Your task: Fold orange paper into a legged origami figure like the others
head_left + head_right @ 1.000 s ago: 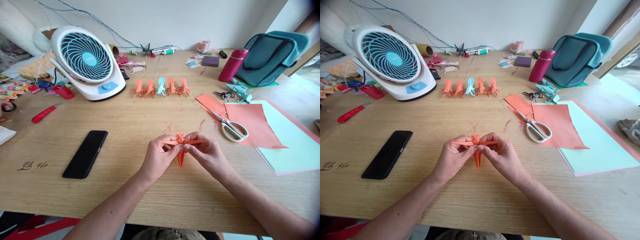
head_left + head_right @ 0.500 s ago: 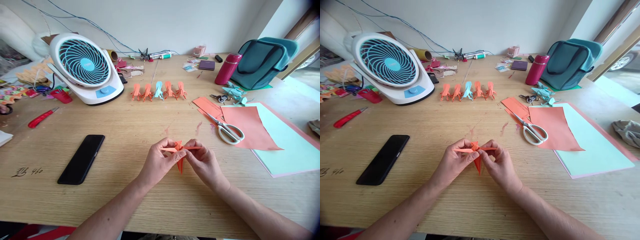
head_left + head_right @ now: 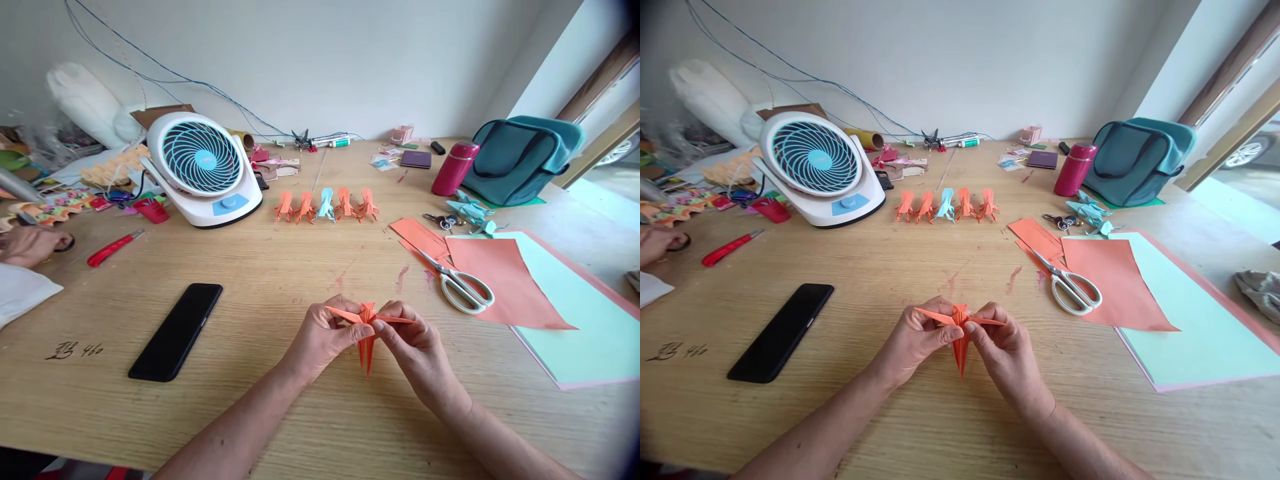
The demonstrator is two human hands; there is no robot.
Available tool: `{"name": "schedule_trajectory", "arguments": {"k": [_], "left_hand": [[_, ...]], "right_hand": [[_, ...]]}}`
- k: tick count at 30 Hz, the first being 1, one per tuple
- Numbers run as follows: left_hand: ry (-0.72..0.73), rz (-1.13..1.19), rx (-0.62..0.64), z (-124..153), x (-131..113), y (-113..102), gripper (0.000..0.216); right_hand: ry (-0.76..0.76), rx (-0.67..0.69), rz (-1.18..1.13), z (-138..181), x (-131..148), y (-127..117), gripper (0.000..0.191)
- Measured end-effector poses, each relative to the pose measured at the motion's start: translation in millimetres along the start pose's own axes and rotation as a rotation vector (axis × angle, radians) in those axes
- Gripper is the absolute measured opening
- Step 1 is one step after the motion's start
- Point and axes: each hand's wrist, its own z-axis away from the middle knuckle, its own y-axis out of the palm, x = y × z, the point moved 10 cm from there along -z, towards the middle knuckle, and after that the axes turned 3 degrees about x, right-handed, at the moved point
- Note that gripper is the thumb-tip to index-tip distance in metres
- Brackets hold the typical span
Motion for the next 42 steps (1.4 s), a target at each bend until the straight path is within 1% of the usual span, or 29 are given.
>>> {"name": "schedule_trajectory", "arguments": {"k": [3, 6, 9, 11, 15, 17, 22, 24, 26, 28, 30, 32, 36, 39, 42], "left_hand": [[0.029, -0.104, -0.022, -1, -2, -5, 0.020], [0.092, -0.233, -0.051, 0, -5, -9, 0.017], [0.153, -0.257, -0.064, 0, -7, -10, 0.013], [0.186, -0.280, -0.075, 1, -9, -9, 0.010], [0.271, -0.407, -0.089, 5, -20, -3, 0.006], [0.272, -0.432, -0.103, 7, -22, -1, 0.007], [0.180, -0.344, -0.127, 7, -12, -7, 0.012], [0.129, -0.284, -0.135, 4, -5, -11, 0.013], [0.055, -0.187, -0.117, 0, 5, -14, 0.017], [-0.033, -0.030, -0.110, -2, 14, -15, 0.020], [-0.088, 0.091, -0.123, -3, 20, -16, 0.023], [-0.118, 0.163, -0.138, -3, 24, -16, 0.027], [-0.152, 0.206, -0.166, -1, 32, -17, 0.031], [-0.158, 0.217, -0.146, -2, 32, -15, 0.031], [-0.180, 0.179, -0.130, -2, 31, -13, 0.031]], "right_hand": [[-0.002, 0.018, -0.023, -1, 0, 1, 0.025], [0.001, 0.045, -0.015, -1, 0, 1, 0.023], [-0.011, 0.056, 0.010, -2, 2, 1, 0.022], [-0.027, 0.046, 0.032, -3, 2, -1, 0.023], [-0.039, 0.020, 0.073, -3, -4, -5, 0.019], [-0.040, 0.011, 0.100, -3, -8, -6, 0.018], [-0.036, -0.026, 0.127, -3, -7, -7, 0.019], [-0.036, -0.011, 0.099, -3, -4, -4, 0.020], [-0.008, 0.003, 0.064, -4, -3, -2, 0.018], [0.039, 0.011, 0.034, -4, -6, -1, 0.017], [0.074, 0.022, 0.011, -4, -9, 0, 0.018], [0.100, 0.043, -0.002, -3, -12, 2, 0.020], [0.176, 0.103, -0.003, 0, -22, 8, 0.025], [0.232, 0.115, -0.003, 1, -29, 11, 0.031], [0.260, 0.124, -0.003, 2, -32, 13, 0.035]]}}
